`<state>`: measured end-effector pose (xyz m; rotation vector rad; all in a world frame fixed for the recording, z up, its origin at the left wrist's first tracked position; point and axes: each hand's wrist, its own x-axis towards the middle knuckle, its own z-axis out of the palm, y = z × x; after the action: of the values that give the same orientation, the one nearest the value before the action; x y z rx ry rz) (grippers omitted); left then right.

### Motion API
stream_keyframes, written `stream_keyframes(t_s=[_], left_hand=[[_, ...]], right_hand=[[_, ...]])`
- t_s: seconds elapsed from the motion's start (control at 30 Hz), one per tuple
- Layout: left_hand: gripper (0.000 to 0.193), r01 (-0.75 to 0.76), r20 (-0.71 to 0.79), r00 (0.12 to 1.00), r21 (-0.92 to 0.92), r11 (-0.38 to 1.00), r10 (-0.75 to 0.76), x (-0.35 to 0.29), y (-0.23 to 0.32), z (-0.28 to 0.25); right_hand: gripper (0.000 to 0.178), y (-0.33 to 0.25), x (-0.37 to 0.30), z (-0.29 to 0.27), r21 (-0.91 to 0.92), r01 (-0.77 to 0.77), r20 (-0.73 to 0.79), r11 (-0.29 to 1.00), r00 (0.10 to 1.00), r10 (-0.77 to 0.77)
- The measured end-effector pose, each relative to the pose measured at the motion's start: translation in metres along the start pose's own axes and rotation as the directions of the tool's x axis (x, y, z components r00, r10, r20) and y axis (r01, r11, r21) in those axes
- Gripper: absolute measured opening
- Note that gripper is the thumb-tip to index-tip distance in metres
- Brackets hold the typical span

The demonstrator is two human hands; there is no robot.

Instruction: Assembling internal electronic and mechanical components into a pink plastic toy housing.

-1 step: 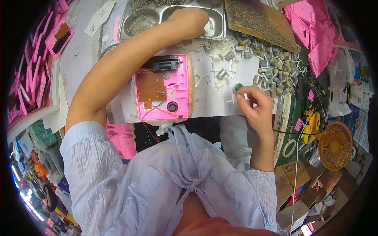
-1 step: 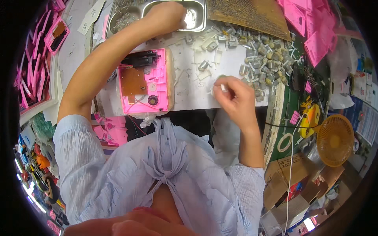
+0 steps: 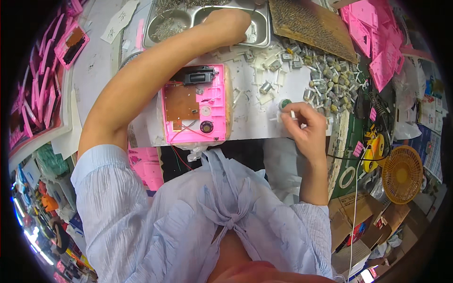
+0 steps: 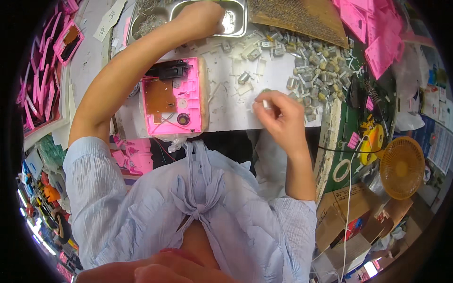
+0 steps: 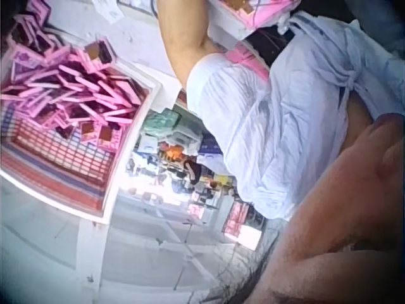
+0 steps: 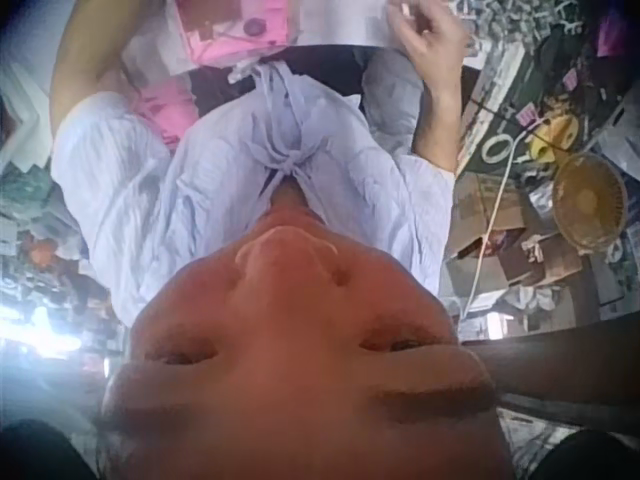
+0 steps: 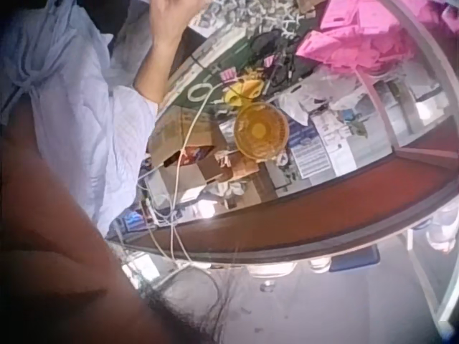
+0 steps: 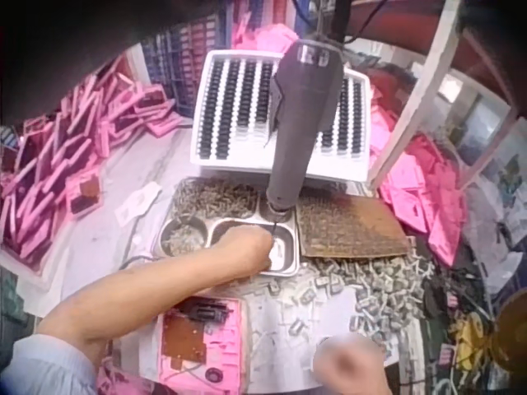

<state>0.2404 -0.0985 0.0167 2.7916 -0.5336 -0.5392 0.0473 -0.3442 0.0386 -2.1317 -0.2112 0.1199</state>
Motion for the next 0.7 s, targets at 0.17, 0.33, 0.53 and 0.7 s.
stream_keyframes(t_s=[0.17, 0.33, 0.53, 0.7], left_hand=[[0.018, -0.043, -0.141, 0.989, 0.051, 0.998, 0.05, 0.002, -0.006, -0.001], [0.014, -0.177, -0.371, 0.928, -0.469, 0.865, -0.011, -0.108, -0.034, -0.039], [0.033, -0.083, -0.089, 0.977, -0.996, 0.035, -0.194, -0.254, -0.006, 0.046], [0.013, -0.094, 0.032, 0.967, -0.877, -0.471, -0.253, -0.284, 0.01, 0.095]], right_hand=[[0.022, -0.013, 0.001, 0.0, 0.213, -0.124, 0.132, 0.969, 0.986, 0.097], [0.028, -0.02, -0.008, -0.006, 0.161, 0.018, 0.072, 0.987, 0.997, -0.03], [0.032, -0.047, -0.012, 0.052, 0.35, 0.328, 0.132, 0.877, 0.91, -0.392], [0.031, -0.053, -0.009, 0.082, 0.364, 0.417, 0.194, 0.833, 0.84, -0.506]])
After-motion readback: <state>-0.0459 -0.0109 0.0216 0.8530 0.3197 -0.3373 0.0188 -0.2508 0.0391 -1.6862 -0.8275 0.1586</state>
